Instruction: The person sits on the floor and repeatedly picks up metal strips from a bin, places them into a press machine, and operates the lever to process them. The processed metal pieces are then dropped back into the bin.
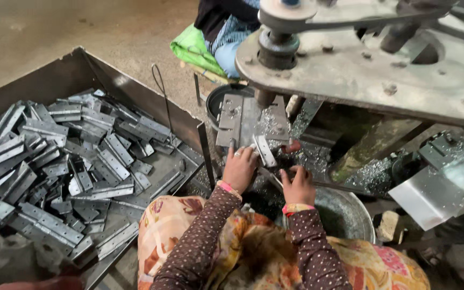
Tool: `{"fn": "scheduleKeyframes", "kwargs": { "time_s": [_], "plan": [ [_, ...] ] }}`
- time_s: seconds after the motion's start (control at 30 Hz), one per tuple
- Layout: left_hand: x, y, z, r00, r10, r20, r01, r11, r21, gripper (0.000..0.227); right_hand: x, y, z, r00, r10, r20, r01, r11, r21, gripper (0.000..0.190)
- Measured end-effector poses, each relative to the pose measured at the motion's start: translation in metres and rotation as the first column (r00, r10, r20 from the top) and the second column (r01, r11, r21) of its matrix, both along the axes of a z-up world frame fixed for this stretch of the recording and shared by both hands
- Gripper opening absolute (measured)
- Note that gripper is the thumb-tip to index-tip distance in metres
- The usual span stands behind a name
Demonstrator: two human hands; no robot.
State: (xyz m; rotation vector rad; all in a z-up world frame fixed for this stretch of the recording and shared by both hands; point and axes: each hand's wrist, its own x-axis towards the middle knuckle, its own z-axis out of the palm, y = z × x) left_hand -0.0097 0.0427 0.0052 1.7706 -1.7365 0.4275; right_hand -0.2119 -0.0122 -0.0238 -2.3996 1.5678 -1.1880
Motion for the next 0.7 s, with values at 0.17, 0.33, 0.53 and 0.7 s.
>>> {"fn": "scheduleKeyframes", "kwargs": {
  "time_s": [0.17, 0.33, 0.53, 0.7],
  "plan": [
    [0.014, -0.036, 0.027, 0.977, 0.113, -0.18, -0.116, 0.993, -0.004, 0.02, -0.002, -0.007, -0.001, 0.997, 0.073, -0.018, -0.071, 0.992, 0.102, 0.035],
    [0.011, -0.077, 0.004, 0.91, 0.292, 0.294, -0.335, 0.936, 0.106, 0.031, -0.002, -0.006, 0.002, 0.993, 0.016, -0.117, 0.001, 0.989, 0.146, 0.035],
    [0.024, -0.042, -0.003, 0.899, 0.402, 0.174, -0.438, 0.824, 0.359, 0.048, -0.001, 0.0, 0.001, 0.998, 0.03, -0.058, -0.027, 0.998, 0.053, 0.032],
    [-0.006, -0.022, 0.015, 0.975, 0.201, 0.092, -0.22, 0.901, 0.374, 0.062, 0.002, 0.001, 0.006, 0.994, 0.025, -0.102, -0.018, 0.998, 0.067, 0.033]
  ]
}}
